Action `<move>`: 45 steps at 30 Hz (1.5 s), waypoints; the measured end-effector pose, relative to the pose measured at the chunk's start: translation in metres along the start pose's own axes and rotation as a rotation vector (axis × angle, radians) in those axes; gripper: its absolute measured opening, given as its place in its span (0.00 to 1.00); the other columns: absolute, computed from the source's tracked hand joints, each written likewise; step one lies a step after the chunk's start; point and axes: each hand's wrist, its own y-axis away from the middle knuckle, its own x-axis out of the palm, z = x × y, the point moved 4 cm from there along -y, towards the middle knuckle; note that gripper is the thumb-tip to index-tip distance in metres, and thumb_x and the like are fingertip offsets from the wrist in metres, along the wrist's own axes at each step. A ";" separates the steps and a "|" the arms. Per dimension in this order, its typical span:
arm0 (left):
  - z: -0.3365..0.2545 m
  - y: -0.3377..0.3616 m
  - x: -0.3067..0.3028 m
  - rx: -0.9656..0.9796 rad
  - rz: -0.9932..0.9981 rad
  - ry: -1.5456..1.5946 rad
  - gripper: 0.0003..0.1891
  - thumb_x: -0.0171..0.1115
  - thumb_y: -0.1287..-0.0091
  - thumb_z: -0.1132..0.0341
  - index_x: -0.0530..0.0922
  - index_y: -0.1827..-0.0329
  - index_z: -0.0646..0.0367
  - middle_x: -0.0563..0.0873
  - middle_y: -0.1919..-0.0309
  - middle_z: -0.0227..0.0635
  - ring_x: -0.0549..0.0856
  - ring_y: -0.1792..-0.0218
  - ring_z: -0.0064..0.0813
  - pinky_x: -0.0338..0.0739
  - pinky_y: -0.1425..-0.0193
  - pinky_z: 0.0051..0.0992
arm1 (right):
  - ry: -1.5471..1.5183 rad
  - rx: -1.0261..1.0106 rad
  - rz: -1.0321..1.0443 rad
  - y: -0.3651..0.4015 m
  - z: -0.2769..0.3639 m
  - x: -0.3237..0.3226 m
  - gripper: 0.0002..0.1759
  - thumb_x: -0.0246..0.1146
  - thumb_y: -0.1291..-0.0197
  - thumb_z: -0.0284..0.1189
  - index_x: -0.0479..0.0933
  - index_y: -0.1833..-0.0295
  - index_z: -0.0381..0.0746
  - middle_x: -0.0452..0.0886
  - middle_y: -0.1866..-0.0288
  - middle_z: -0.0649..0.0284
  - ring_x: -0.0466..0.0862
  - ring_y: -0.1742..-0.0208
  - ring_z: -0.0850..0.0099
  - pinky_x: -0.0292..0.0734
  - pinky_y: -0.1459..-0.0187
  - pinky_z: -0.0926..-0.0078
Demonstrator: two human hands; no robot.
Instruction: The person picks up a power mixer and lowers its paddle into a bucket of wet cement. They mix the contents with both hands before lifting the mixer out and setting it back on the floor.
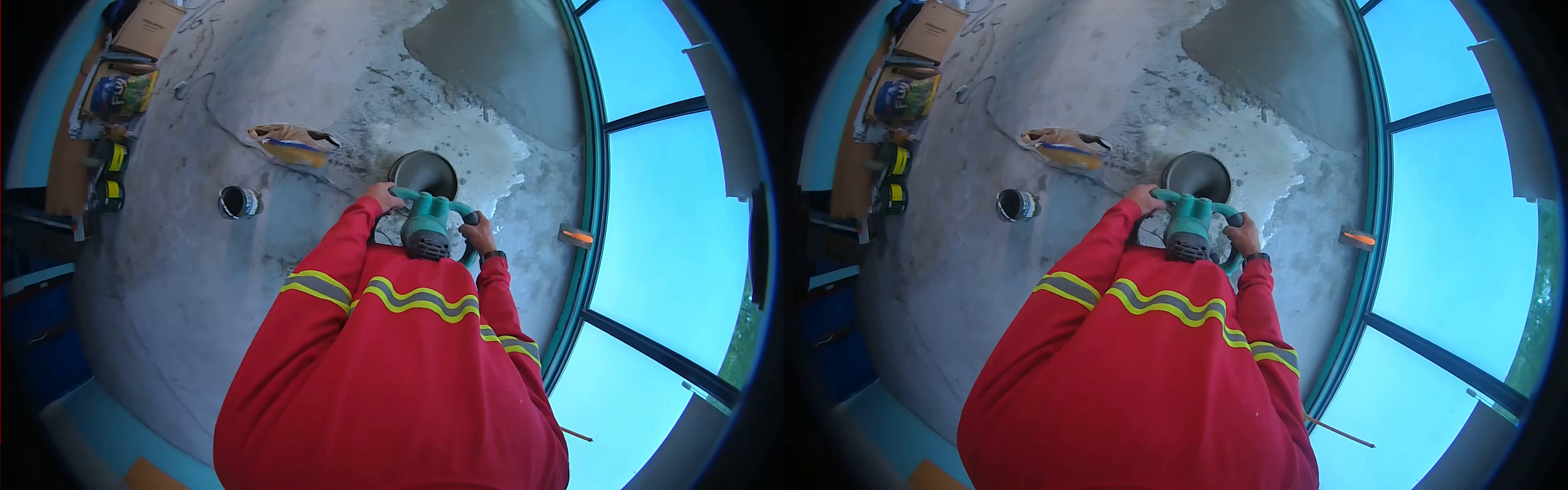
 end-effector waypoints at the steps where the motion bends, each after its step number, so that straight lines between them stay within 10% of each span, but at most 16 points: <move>1: -0.002 0.001 -0.003 -0.001 -0.006 0.005 0.14 0.70 0.52 0.67 0.79 0.63 0.61 0.81 0.80 0.34 0.81 0.82 0.24 0.77 0.76 0.28 | -0.002 -0.010 0.001 -0.002 -0.003 0.001 0.20 0.66 0.59 0.31 0.75 0.59 0.33 0.79 0.74 0.60 0.80 0.74 0.70 0.77 0.71 0.69; 16: -0.012 -0.010 0.010 -0.025 0.044 -0.056 0.16 0.72 0.52 0.65 0.81 0.61 0.60 0.86 0.76 0.37 0.84 0.77 0.26 0.79 0.70 0.28 | -0.010 -0.005 -0.064 0.011 -0.003 -0.014 0.21 0.67 0.60 0.33 0.75 0.59 0.33 0.79 0.74 0.59 0.80 0.74 0.68 0.77 0.70 0.67; 21: -0.018 -0.006 0.000 -0.003 0.040 -0.118 0.19 0.73 0.54 0.61 0.82 0.60 0.60 0.87 0.73 0.37 0.86 0.75 0.27 0.81 0.66 0.29 | 0.017 -0.040 -0.062 0.006 -0.010 -0.008 0.26 0.67 0.62 0.36 0.76 0.56 0.32 0.82 0.67 0.47 0.82 0.64 0.54 0.77 0.60 0.60; 45: 0.008 -0.031 0.009 0.020 0.148 0.080 0.24 0.78 0.54 0.59 0.80 0.58 0.62 0.85 0.72 0.36 0.84 0.74 0.27 0.78 0.67 0.29 | -0.089 0.059 -0.058 0.012 0.003 -0.016 0.20 0.69 0.60 0.27 0.75 0.58 0.33 0.79 0.76 0.60 0.80 0.78 0.70 0.78 0.75 0.69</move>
